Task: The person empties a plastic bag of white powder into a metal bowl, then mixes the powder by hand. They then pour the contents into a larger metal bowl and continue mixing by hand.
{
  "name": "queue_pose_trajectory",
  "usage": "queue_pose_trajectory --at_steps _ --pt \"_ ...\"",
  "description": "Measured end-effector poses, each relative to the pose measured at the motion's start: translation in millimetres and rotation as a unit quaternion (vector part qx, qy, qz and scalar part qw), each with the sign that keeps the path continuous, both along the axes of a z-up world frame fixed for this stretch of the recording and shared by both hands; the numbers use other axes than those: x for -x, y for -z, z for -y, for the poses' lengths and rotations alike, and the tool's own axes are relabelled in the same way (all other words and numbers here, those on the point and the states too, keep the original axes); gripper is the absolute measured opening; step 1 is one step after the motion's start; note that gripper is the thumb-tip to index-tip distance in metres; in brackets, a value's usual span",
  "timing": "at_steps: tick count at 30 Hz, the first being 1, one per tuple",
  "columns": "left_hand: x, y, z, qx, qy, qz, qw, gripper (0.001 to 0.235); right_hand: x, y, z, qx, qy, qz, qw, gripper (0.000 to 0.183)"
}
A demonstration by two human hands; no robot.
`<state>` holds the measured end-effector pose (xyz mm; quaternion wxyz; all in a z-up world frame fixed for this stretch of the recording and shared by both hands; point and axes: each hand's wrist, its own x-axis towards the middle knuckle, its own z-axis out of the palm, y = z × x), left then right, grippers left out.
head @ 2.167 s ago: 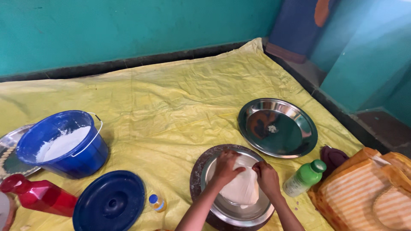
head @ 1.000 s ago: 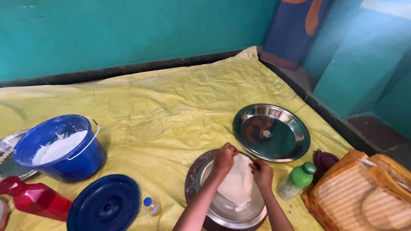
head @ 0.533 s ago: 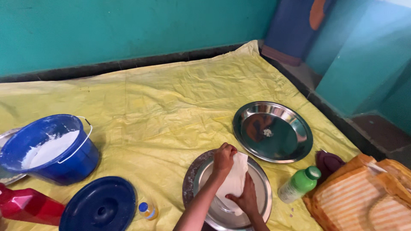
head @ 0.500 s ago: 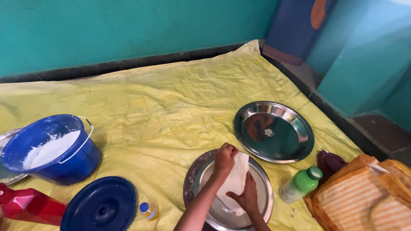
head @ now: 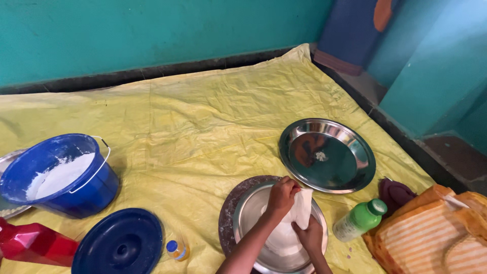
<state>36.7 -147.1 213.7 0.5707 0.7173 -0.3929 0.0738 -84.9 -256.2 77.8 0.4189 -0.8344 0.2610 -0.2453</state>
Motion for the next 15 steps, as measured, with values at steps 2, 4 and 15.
queue_pose_trajectory --at_steps 2,4,15 --pt "0 -3 -3 -0.011 0.010 0.000 1.000 0.006 6 -2 1 0.016 -0.022 0.020 0.999 0.043" --pt "-1 -8 -3 -0.024 0.020 -0.004 1.000 0.007 5 -9 4 0.011 -0.031 -0.057 0.998 0.052" --pt "-12 -13 -21 -0.151 0.064 0.105 0.981 0.035 -8 -72 29 -0.146 -0.026 0.193 0.970 0.042"
